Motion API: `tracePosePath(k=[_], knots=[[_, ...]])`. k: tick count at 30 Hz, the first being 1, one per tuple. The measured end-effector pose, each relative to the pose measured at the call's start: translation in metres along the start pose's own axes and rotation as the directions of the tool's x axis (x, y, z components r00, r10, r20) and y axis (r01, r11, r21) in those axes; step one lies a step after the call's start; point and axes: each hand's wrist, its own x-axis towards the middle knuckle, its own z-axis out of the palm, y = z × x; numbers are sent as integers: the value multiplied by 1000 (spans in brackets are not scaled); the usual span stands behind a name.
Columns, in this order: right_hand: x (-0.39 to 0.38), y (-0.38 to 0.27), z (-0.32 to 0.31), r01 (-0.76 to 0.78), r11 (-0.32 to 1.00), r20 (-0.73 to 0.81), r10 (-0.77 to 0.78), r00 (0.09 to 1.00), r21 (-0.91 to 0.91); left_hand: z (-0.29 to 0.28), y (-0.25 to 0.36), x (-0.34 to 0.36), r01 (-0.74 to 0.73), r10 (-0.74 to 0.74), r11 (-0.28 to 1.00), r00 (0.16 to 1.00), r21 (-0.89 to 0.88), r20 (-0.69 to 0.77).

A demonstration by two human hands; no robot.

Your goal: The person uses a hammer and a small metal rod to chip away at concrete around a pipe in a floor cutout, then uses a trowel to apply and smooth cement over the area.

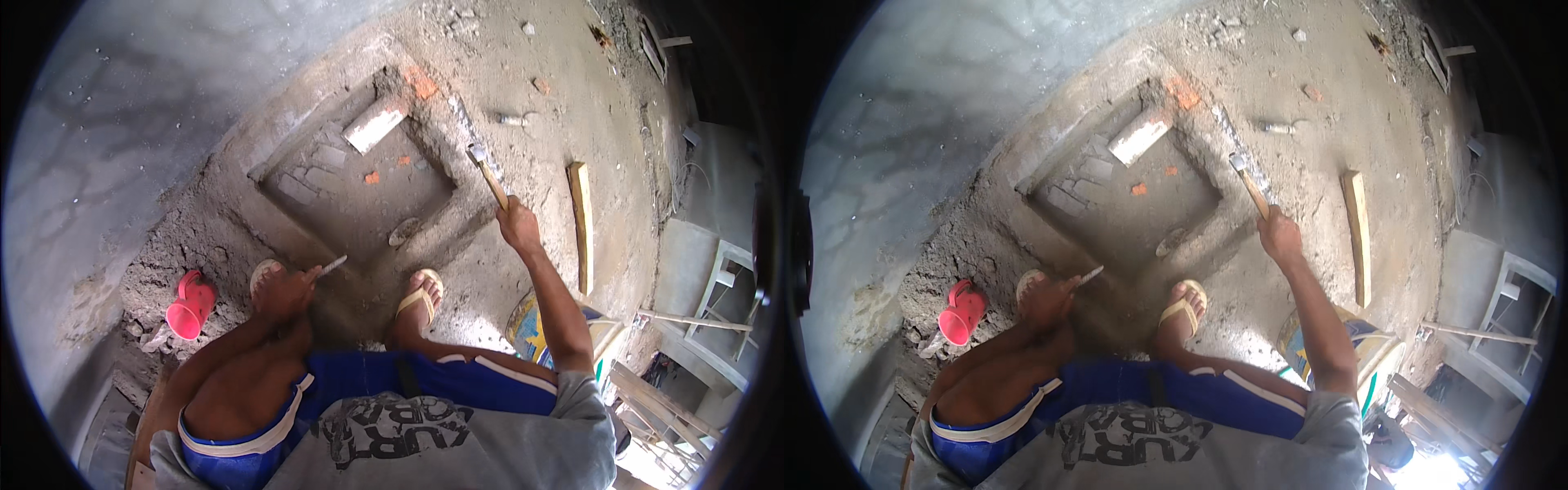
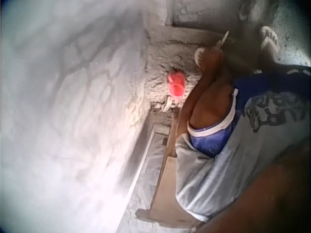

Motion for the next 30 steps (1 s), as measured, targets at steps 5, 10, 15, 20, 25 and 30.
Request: tracePosePath(k=[5,10,15,20,25,30], knots=[[8,-69,-61,148,954,-316,-60,947,262,4,-3,-14,59,-57,994,998,93,-24],[32,-6,-14,272,957,-392,-214,895,98,2,-2,-12,-15,16,999,1000,50,-20],[49,5,-6,-17,1000,-44,16,999,-13,5,-1,-4,27,-24,997,999,70,-49],[11,-70,-77,201,950,-340,-113,934,237,4,-1,-16,13,6,988,993,152,-119],[19,-61,-39,573,810,-595,-401,696,124,33,-24,-2,-117,114,993,983,-11,-142],[29,12,78,-161,982,-28,164,986,97,26,-6,1,-123,117,992,985,-38,-124]])
